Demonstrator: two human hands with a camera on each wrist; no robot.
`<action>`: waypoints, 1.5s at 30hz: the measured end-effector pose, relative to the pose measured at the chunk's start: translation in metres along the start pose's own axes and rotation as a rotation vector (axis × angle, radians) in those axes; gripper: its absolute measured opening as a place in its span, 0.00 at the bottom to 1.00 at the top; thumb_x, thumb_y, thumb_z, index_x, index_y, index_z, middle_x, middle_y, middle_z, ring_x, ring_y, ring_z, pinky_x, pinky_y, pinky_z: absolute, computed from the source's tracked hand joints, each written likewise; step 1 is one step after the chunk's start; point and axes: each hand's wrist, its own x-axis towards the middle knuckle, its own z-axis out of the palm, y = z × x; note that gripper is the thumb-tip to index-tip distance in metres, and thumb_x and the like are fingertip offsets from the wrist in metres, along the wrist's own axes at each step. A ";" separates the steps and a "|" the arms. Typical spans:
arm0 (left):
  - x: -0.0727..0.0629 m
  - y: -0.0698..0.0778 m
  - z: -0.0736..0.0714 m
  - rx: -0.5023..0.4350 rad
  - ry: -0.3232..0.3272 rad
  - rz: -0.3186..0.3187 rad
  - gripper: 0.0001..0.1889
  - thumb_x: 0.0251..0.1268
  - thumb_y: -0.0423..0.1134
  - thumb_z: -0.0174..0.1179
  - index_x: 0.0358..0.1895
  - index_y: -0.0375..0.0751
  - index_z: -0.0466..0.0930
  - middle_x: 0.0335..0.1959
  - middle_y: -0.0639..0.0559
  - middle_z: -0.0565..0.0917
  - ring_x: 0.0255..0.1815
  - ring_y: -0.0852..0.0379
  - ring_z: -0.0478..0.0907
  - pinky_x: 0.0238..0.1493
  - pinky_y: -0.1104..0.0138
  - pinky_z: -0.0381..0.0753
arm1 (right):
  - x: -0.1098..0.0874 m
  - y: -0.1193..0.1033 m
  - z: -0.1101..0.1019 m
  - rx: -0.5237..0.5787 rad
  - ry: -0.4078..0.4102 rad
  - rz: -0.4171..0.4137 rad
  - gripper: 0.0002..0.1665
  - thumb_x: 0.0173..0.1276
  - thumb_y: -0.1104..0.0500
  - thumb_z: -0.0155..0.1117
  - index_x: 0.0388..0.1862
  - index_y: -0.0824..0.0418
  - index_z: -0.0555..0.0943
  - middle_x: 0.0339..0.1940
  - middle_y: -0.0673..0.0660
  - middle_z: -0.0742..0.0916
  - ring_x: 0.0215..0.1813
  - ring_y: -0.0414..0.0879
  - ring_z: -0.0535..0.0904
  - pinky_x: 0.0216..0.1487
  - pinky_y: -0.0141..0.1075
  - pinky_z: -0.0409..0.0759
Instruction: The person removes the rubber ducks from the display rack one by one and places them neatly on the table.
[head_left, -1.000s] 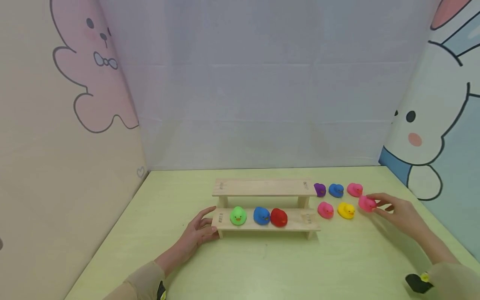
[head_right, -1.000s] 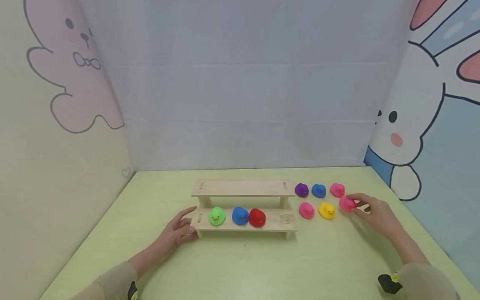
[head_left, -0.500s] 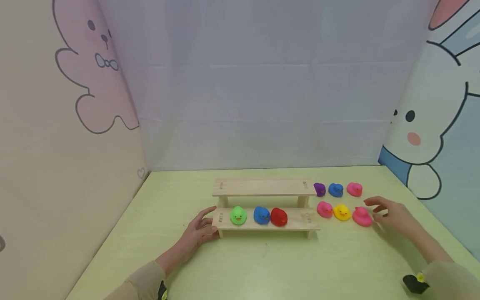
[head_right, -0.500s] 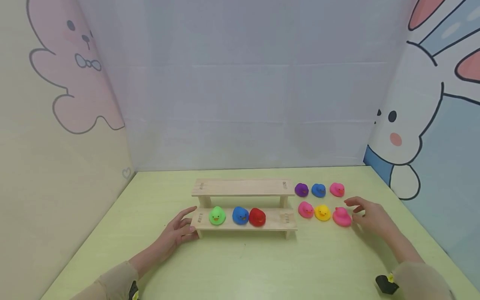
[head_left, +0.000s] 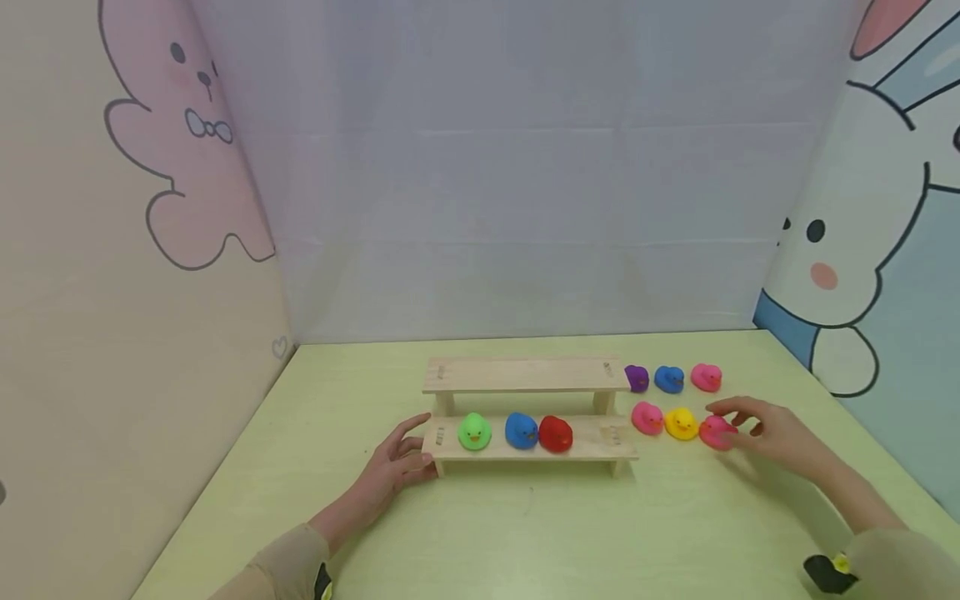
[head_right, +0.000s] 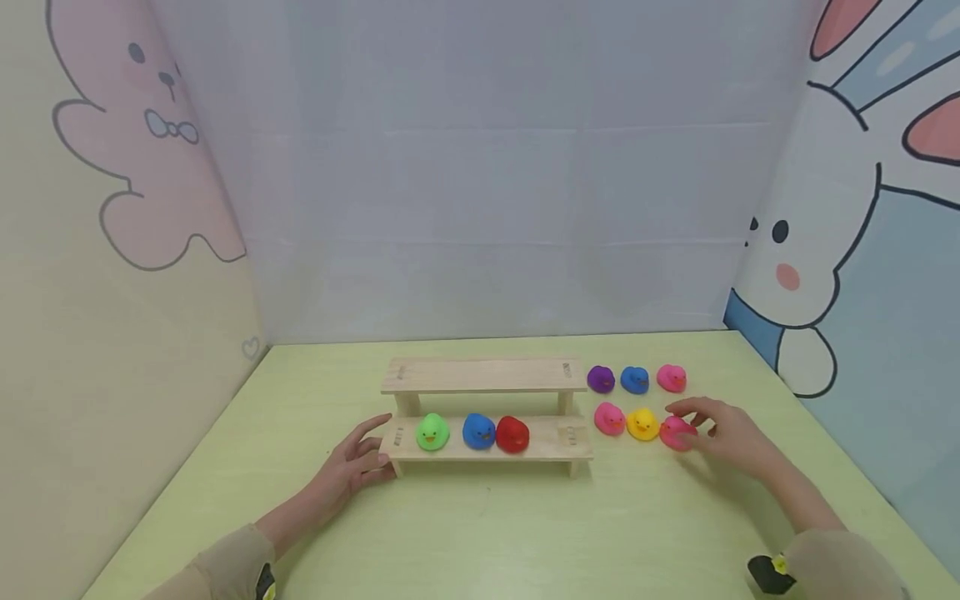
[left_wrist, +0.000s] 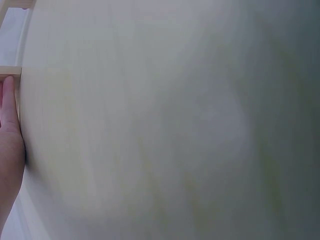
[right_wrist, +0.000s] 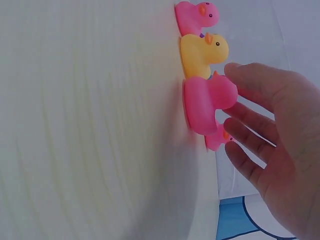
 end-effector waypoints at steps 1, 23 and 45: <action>0.000 0.000 0.000 0.000 -0.003 0.001 0.35 0.68 0.26 0.56 0.75 0.43 0.54 0.55 0.36 0.74 0.54 0.45 0.77 0.54 0.54 0.78 | 0.001 -0.001 0.002 -0.005 0.005 0.009 0.22 0.61 0.58 0.73 0.53 0.63 0.81 0.47 0.58 0.84 0.39 0.48 0.75 0.32 0.31 0.77; 0.000 0.001 0.001 0.003 -0.006 -0.008 0.35 0.68 0.26 0.56 0.76 0.43 0.54 0.55 0.36 0.74 0.54 0.45 0.77 0.54 0.54 0.78 | 0.000 0.006 -0.003 -0.020 -0.011 0.037 0.19 0.59 0.69 0.71 0.50 0.63 0.83 0.46 0.62 0.85 0.43 0.57 0.79 0.34 0.33 0.81; -0.002 0.003 0.001 -0.002 -0.011 -0.006 0.36 0.68 0.27 0.57 0.76 0.43 0.53 0.54 0.37 0.74 0.54 0.45 0.77 0.54 0.54 0.78 | 0.004 0.017 0.000 -0.064 0.050 0.108 0.23 0.58 0.61 0.74 0.53 0.64 0.82 0.48 0.66 0.84 0.43 0.58 0.78 0.34 0.36 0.80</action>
